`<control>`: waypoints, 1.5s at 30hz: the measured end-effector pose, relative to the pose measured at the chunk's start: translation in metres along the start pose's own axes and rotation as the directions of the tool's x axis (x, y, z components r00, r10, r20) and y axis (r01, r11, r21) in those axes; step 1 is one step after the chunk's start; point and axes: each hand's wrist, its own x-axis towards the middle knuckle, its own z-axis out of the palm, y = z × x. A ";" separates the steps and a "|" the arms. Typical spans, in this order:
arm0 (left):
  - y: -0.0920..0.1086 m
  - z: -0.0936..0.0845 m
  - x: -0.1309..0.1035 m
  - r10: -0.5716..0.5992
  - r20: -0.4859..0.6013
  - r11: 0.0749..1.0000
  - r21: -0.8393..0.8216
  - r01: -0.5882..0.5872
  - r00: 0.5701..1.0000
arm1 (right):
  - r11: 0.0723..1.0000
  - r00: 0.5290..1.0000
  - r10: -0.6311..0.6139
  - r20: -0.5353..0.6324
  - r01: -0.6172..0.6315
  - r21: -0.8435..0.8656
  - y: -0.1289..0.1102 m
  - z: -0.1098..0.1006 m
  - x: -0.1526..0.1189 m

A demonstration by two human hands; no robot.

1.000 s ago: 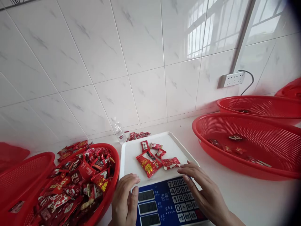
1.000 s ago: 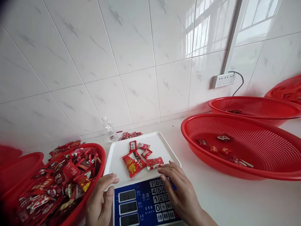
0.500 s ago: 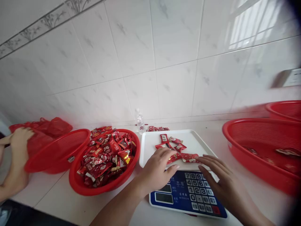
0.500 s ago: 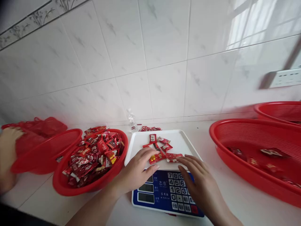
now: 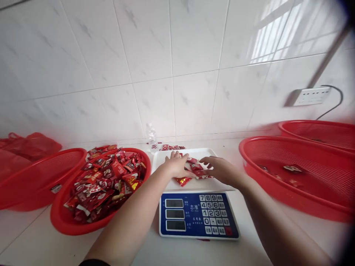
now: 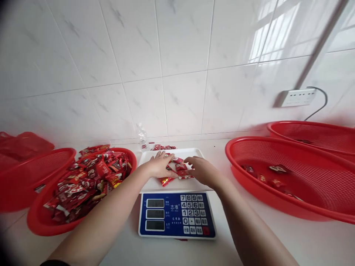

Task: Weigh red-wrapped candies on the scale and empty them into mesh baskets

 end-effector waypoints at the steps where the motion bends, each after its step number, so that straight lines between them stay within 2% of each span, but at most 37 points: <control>1: -0.001 -0.002 0.005 -0.004 0.052 1.000 -0.011 0.004 0.999 | 1.000 1.000 0.011 -0.013 -0.011 0.013 -0.001 0.000 0.004; 3: -0.001 -0.002 0.015 0.015 0.128 0.999 -0.042 -0.010 0.992 | 0.999 0.999 0.019 -0.041 -0.018 0.028 -0.002 0.003 0.010; 5: -0.001 0.002 0.022 0.056 0.123 0.998 -0.042 -0.052 0.991 | 0.999 0.997 0.010 -0.070 -0.007 0.041 -0.002 0.007 0.013; 8: 0.001 0.016 0.028 0.183 -0.041 0.983 0.002 -0.183 0.982 | 0.998 0.994 -0.009 -0.104 0.016 0.066 -0.002 0.011 0.013; 10: 0.002 0.025 0.028 0.262 -0.183 0.965 0.034 -0.260 0.948 | 0.993 0.993 -0.029 -0.116 0.042 0.110 0.000 0.010 0.011; 12: 0.004 0.031 0.026 0.287 -0.300 0.958 0.079 -0.276 0.910 | 0.983 0.992 -0.049 -0.118 0.068 0.168 0.002 0.009 0.009; 16: 0.005 0.032 0.025 0.296 -0.368 0.955 0.089 -0.284 0.882 | 0.980 0.989 -0.054 -0.137 0.079 0.182 0.008 0.003 0.005; 18: 0.004 0.029 0.029 0.271 -0.370 0.959 0.029 -0.280 0.889 | 0.987 0.986 -0.047 -0.162 0.071 0.144 0.009 -0.001 0.004; 21: 0.002 0.022 0.039 0.134 -0.427 0.971 -0.124 -0.205 0.894 | 0.996 0.982 -0.016 -0.190 0.033 0.087 0.010 -0.007 0.002; 24: 0.000 0.012 0.047 -0.034 -0.513 0.942 -0.304 -0.145 0.858 | 1.000 0.982 0.022 -0.187 -0.019 0.017 0.009 -0.012 -0.002; 26: -0.003 0.003 0.047 -0.093 -0.535 0.906 -0.395 -0.151 0.840 | 1.000 0.989 0.004 -0.146 -0.007 -0.018 0.005 -0.012 -0.005; 29: -0.011 -0.010 0.039 -0.107 -0.517 0.876 -0.453 -0.165 0.849 | 0.985 0.984 -0.173 -0.043 0.173 -0.004 -0.009 -0.006 -0.011; 31: -0.021 -0.016 0.032 -0.077 -0.464 0.871 -0.462 -0.166 0.883 | 0.945 0.945 -0.326 0.029 0.325 0.034 -0.021 0.000 -0.015; 33: -0.031 -0.019 0.023 -0.035 -0.359 0.866 -0.477 -0.152 0.933 | 0.910 0.905 -0.414 0.100 0.409 0.066 -0.031 0.005 -0.018; 35: -0.039 -0.019 0.015 0.014 -0.231 0.868 -0.481 -0.127 0.973 | 0.904 0.890 -0.427 0.157 0.420 0.080 -0.037 0.008 -0.020; 37: -0.043 -0.017 0.008 0.039 -0.159 0.892 -0.439 -0.106 0.987 | 0.917 0.896 -0.399 0.193 0.391 0.080 -0.039 0.009 -0.021; 42: -0.042 -0.006 -0.003 -0.058 -0.136 0.967 -0.253 0.022 0.989 | 0.932 0.911 -0.363 0.194 0.354 0.078 -0.038 0.006 -0.022; 45: -0.038 -0.003 -0.004 -0.069 -0.119 0.984 -0.174 0.047 0.990 | 0.927 0.910 -0.375 0.180 0.363 0.094 -0.039 0.006 -0.023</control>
